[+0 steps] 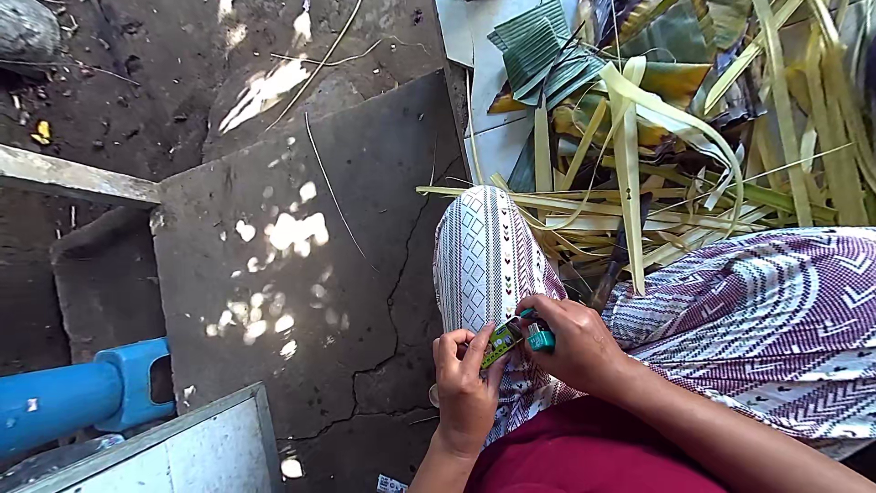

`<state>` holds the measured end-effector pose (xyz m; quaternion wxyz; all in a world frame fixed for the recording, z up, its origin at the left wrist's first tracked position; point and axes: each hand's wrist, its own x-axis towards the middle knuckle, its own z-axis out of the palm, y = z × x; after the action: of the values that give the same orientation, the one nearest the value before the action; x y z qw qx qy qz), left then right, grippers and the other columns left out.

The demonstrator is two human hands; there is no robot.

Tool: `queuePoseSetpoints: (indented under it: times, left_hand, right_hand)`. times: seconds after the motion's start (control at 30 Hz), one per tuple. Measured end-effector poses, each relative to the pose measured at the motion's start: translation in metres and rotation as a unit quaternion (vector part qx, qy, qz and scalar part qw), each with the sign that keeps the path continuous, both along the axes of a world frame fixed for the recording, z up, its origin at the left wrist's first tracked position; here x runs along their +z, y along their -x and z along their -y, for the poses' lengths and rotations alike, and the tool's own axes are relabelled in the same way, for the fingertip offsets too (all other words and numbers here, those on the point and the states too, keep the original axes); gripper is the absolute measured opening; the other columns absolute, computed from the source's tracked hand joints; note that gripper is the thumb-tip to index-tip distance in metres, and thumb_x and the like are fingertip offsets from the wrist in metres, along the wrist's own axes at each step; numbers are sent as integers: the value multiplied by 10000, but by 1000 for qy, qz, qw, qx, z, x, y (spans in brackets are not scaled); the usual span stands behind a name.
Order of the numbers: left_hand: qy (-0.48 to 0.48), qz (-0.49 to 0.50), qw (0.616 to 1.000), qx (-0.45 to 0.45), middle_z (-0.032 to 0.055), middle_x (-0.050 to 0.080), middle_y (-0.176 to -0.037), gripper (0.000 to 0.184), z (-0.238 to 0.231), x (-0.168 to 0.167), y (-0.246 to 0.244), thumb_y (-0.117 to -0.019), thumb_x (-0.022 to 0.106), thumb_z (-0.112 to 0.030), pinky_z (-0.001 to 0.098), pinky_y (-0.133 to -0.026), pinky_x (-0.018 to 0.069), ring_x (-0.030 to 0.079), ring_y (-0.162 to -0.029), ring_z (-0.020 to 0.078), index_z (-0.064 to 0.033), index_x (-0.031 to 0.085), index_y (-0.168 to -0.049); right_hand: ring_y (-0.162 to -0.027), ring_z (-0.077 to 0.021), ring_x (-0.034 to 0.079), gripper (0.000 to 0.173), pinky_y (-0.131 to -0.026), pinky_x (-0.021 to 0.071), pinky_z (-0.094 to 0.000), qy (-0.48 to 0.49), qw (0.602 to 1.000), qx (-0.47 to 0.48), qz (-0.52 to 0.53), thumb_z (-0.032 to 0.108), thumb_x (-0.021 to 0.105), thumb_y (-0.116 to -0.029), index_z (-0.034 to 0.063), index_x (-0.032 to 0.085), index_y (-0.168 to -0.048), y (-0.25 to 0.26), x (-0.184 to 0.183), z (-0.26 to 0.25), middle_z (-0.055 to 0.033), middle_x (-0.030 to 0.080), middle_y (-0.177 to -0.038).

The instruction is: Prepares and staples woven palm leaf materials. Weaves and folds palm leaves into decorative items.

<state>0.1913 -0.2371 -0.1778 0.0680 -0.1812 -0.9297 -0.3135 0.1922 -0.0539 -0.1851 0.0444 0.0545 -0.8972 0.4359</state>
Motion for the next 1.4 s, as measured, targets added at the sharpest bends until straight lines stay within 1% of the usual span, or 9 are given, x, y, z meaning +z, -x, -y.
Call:
queuePoseSetpoints:
  times: [0.1,0.23,0.43,0.5,0.6,0.73,1.0,1.23,1.4]
  left_hand:
    - [-1,4,1000,3,131,591,-968,351,0,0,-1,-858,771,-277,174,-856,449,564,-932,152,-38,776,-1115]
    - [-3,4,1000,3,134,591,-969,344,0,0,-1,-848,775,-265,170,-857,449,566,-929,148,-35,777,-1103]
    - [-12,30,999,12,148,612,-978,374,0,1,-3,-837,771,-267,200,-886,471,589,-963,178,-21,770,-1120]
    - [-19,37,999,18,147,610,-987,378,-1,1,-5,-837,776,-271,189,-889,474,593,-964,169,-18,766,-1118]
    - [-25,42,998,28,142,607,-993,377,0,0,-9,-838,783,-286,180,-894,472,593,-971,155,-17,758,-1101]
    - [0,29,999,34,128,610,-973,391,3,-1,-11,-820,785,-328,220,-878,477,592,-959,186,-41,759,-1084]
    - [-3,24,999,28,126,606,-961,376,3,-2,-10,-819,788,-327,219,-873,472,588,-953,186,-46,762,-1068]
    - [-9,23,999,28,124,603,-943,365,3,-3,-10,-799,799,-299,211,-865,471,589,-937,180,-43,766,-1058]
    - [-19,29,999,28,118,606,-947,381,5,-4,-10,-807,794,-316,210,-871,473,590,-943,178,-43,762,-1071]
  right_hand:
    - [-751,-222,715,286,-673,581,-399,16,999,16,25,193,704,-842,38,683,-1081,0,0,-3,-69,739,-863]
    - [-763,-236,720,282,-687,583,-409,20,999,13,30,117,733,-808,34,684,-1074,1,1,-4,-81,740,-869]
    - [-771,-176,700,186,-698,548,-345,15,997,3,-71,141,647,-878,66,687,-1043,-1,-6,-3,-41,745,-878]
    - [-787,-160,694,206,-727,558,-332,43,998,10,-46,137,652,-877,63,671,-1068,-1,-5,-4,-36,738,-891]
    - [-808,-182,699,249,-752,569,-368,58,998,35,-16,108,671,-852,53,668,-1095,-1,-4,-4,-45,733,-908]
    - [-828,-202,700,286,-765,563,-399,51,996,68,5,102,693,-820,61,672,-1102,1,-2,-4,-42,729,-917]
    - [-893,-281,680,280,-798,559,-437,46,974,160,151,40,713,-850,32,691,-1129,11,16,-17,-150,679,-1024]
    - [-851,-267,663,237,-722,551,-429,32,974,164,150,57,731,-829,54,702,-1064,12,18,-17,-133,648,-1017]
    - [-739,-254,671,216,-657,550,-436,2,992,96,76,170,739,-843,65,712,-1030,7,13,-13,-104,679,-898]
